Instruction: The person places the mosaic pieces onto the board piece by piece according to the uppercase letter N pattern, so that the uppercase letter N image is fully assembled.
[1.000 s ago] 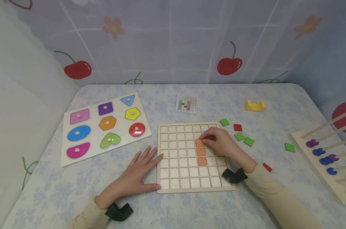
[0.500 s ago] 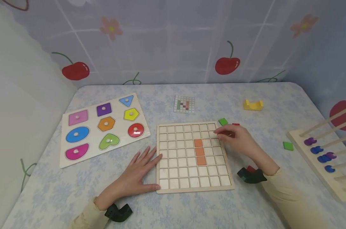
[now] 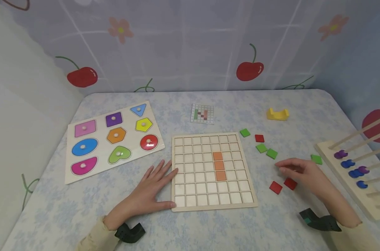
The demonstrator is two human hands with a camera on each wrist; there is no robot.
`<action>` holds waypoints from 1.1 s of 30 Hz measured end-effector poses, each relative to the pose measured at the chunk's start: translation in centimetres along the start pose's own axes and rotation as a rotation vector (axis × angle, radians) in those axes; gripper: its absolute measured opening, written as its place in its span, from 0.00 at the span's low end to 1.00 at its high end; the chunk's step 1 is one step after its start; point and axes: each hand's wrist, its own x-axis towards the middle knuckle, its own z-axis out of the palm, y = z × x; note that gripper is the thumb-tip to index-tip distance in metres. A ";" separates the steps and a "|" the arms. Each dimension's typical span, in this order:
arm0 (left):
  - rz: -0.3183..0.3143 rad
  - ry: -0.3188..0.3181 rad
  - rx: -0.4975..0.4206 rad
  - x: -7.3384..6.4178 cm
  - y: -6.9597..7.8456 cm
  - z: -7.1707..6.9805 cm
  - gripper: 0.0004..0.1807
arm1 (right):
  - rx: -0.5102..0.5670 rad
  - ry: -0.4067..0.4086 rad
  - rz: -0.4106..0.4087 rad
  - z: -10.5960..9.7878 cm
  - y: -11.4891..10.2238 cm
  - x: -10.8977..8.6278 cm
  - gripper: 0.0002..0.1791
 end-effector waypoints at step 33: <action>-0.012 -0.019 0.011 0.1 0.1 -0.2 0.50 | 0.221 -0.007 -0.211 4.2 -5.5 -1.4 0.06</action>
